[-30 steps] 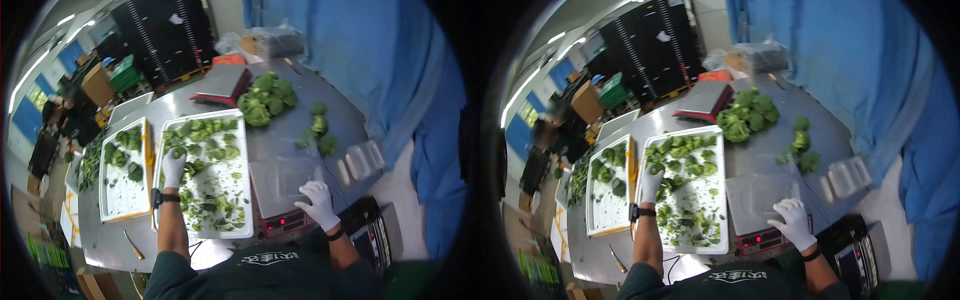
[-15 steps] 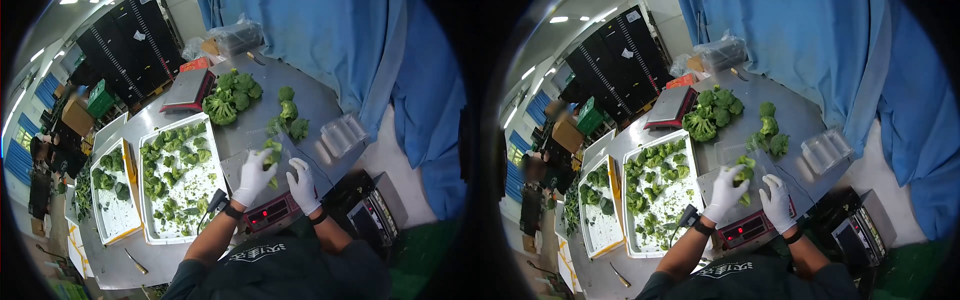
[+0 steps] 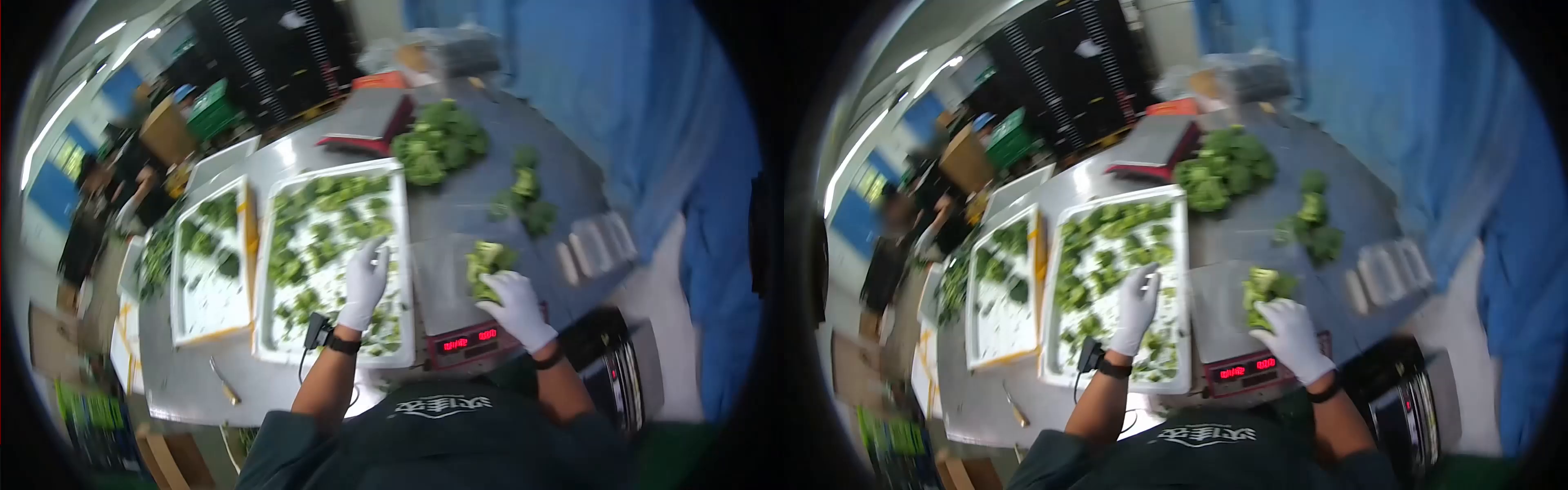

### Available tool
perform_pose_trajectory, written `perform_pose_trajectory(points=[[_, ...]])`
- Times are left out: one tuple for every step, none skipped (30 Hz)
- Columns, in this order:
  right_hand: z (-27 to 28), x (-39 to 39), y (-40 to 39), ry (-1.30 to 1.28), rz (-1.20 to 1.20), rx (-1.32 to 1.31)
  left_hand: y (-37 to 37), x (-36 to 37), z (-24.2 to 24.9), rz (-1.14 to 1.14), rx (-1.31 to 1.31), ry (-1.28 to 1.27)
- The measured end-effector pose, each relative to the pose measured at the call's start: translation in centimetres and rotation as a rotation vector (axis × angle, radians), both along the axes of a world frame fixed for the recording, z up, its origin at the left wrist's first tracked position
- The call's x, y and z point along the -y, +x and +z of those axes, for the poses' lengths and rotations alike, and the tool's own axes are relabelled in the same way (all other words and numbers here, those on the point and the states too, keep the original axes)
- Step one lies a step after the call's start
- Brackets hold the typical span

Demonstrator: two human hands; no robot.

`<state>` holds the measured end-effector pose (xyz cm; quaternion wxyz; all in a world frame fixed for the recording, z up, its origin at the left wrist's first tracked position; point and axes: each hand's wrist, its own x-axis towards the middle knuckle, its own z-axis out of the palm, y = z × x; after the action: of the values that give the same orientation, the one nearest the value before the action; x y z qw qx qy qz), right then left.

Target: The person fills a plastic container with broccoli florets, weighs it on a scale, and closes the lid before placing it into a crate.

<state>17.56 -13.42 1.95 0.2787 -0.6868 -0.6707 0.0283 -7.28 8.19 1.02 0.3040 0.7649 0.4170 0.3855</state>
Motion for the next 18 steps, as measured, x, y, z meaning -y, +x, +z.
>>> perform_pose_trajectory(points=[[0.1,-0.4,0.0,-0.031,-0.001,-0.023,-2.0,-1.0,-1.5,0.028,-0.054,0.04],[0.3,-0.5,0.4,-0.05,0.017,-0.114,-3.5,-1.2,-1.9,0.058,-0.083,0.034],[0.7,-0.9,0.9,-0.076,0.035,-0.205,-5.1,-1.5,-2.1,0.088,-0.111,0.026],[1.4,-1.1,1.0,-0.089,0.025,-0.325,-6.8,-2.4,-2.8,0.087,-0.135,-0.003],[2.1,-1.3,1.2,-0.104,0.0,-0.441,-8.3,-3.3,-3.3,0.114,-0.135,-0.003],[2.7,-1.6,1.3,-0.052,0.005,-0.341,-9.7,-4.3,-3.7,0.211,-0.208,0.133],[2.6,-2.0,1.1,-0.053,0.014,-0.336,-11.0,-5.5,-4.3,0.301,-0.28,0.27],[2.6,-2.2,0.8,-0.025,-0.052,-0.257,-12.4,-7.2,-5.6,0.376,-0.374,0.246],[2.5,-2.1,0.6,0.004,-0.12,-0.175,-13.1,-8.2,-4.9,0.432,-0.511,0.129],[1.7,-2.1,0.7,-0.029,-0.137,-0.165,-13.6,-9.5,-5.3,0.431,-0.556,0.088],[1.2,-2.1,1.0,-0.031,-0.137,-0.157,-13.7,-10.6,-5.7,0.43,-0.601,0.049],[0.7,-2.0,1.2,-0.02,-0.109,-0.12,-13.2,-11.2,-5.2,0.429,-0.596,0.046],[0.2,-2.0,1.2,-0.01,-0.083,-0.083,-12.6,-11.6,-4.8,0.357,-0.681,0.031],[-0.2,-2.0,1.3,0.013,-0.094,-0.056,-11.9,-11.9,-4.5,0.28,-0.765,0.017],[-0.2,-2.0,1.2,0.011,-0.1,-0.051,-11.1,-12.1,-4.1,0.273,-0.76,0.017],[-0.1,-2.1,1.0,0.013,-0.105,-0.049,-10.2,-12.3,-3.6,0.201,-0.884,0.026],[0.0,-2.1,0.9,0.015,-0.111,-0.046,-9.5,-12.5,-3.4,0.126,-1.007,0.037],[0.0,-2.1,0.8,0.013,-0.119,-0.042,-9.6,-13.4,-4.9,0.115,-0.956,0.089]])
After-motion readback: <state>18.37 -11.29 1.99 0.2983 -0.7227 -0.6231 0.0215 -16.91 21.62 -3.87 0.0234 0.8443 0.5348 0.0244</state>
